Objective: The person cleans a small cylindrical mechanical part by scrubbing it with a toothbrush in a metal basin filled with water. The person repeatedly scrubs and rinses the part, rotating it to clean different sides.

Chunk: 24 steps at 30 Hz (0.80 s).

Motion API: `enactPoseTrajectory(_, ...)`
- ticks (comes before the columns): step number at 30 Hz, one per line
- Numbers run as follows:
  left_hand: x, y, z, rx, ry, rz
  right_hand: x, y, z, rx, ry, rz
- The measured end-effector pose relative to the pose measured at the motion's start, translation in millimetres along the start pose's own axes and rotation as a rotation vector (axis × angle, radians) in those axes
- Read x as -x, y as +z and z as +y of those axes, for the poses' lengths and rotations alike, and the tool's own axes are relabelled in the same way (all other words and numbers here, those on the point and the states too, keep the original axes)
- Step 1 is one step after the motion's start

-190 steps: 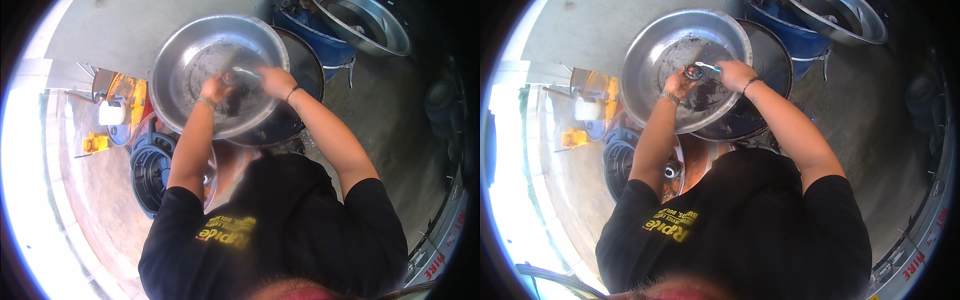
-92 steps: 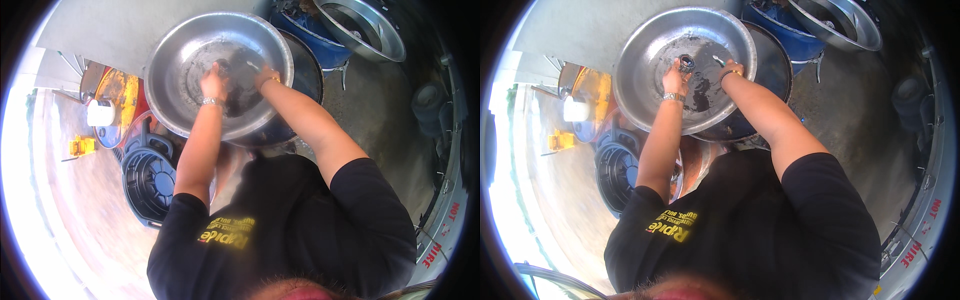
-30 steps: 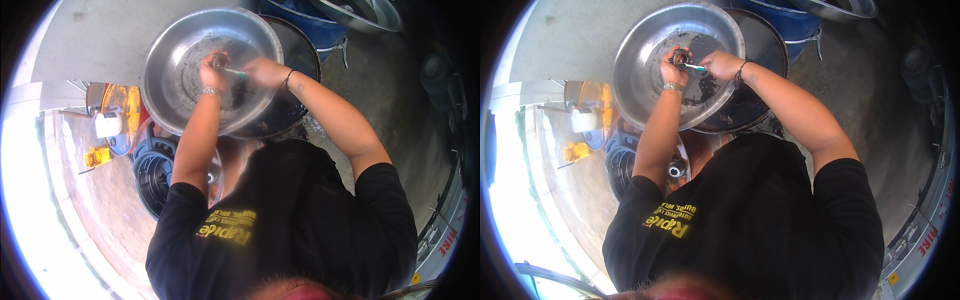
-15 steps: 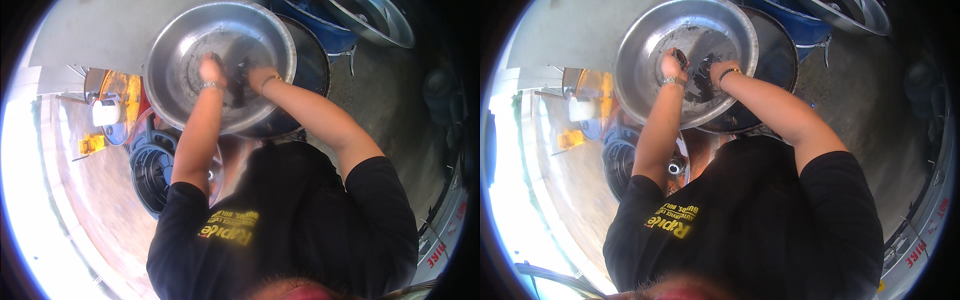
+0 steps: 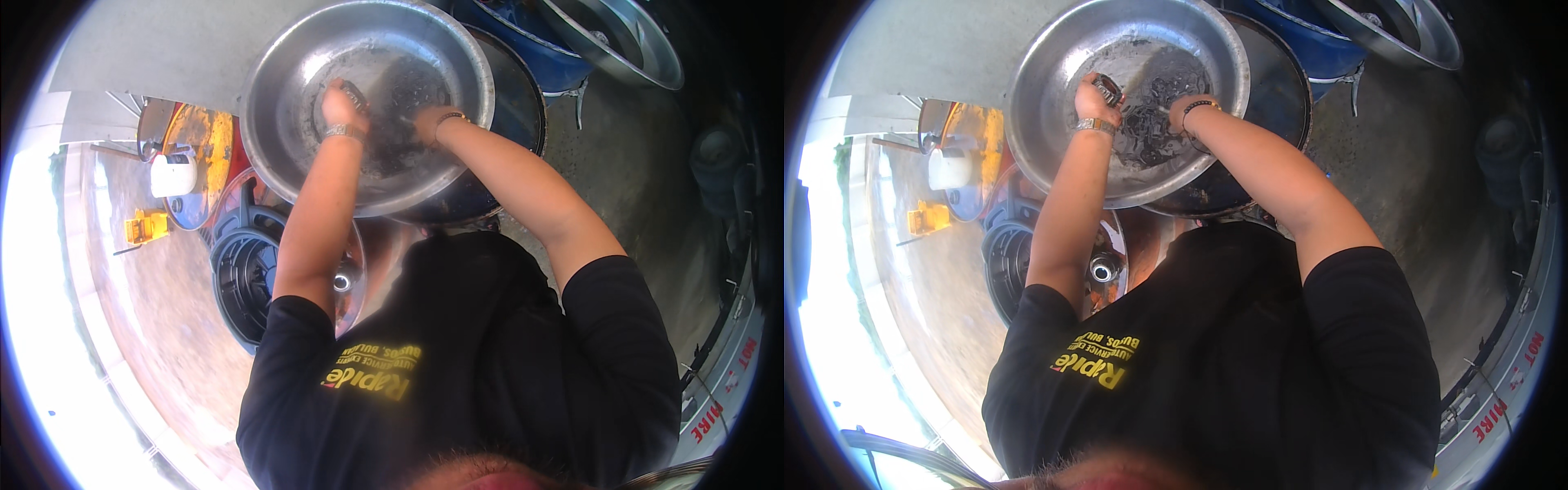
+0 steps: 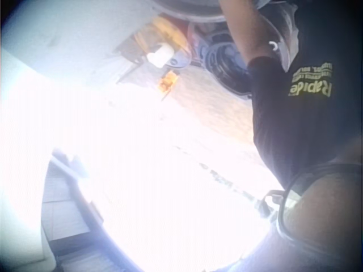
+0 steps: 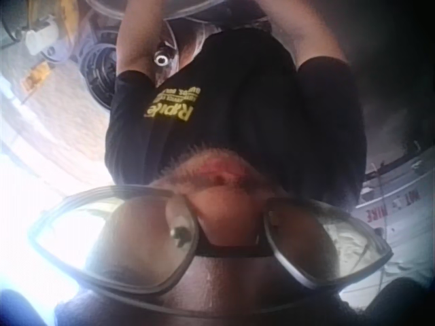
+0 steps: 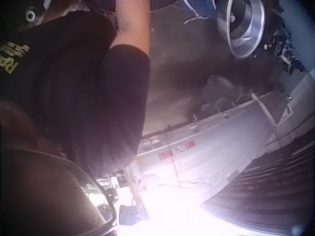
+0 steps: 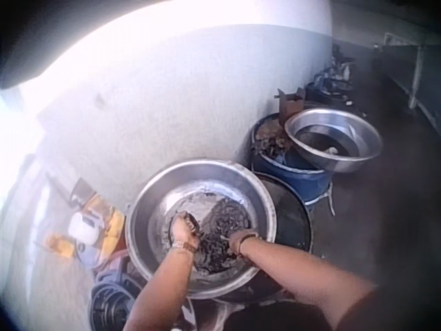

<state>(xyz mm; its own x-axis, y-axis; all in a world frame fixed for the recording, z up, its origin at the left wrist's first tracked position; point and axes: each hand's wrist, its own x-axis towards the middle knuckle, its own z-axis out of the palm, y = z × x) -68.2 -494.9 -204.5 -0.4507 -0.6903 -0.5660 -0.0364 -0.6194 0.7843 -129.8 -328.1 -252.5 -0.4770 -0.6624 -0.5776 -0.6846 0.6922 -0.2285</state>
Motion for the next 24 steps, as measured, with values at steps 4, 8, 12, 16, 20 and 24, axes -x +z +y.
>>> enactPoseTrajectory(4,-2,-6,1,0.023,-0.016,-0.059,-2,-27,41,0.247,-0.407,0.075)
enactPoseTrajectory(8,-9,-17,2,0.049,-0.067,-0.096,63,-57,54,-0.626,-0.184,0.006)
enactPoseTrajectory(12,-7,-19,1,0.036,-0.112,-0.131,77,-42,96,-0.616,-0.313,0.195)
enactPoseTrajectory(16,1,-19,-2,0.071,-0.127,-0.153,92,-20,140,-0.475,-0.250,0.576)
enactPoseTrajectory(20,14,-16,-5,0.060,-0.134,-0.208,145,-17,142,-1.224,-0.147,0.397)
enactPoseTrajectory(24,13,-11,-18,0.032,-0.146,-0.252,140,12,168,-1.255,-0.073,0.388)
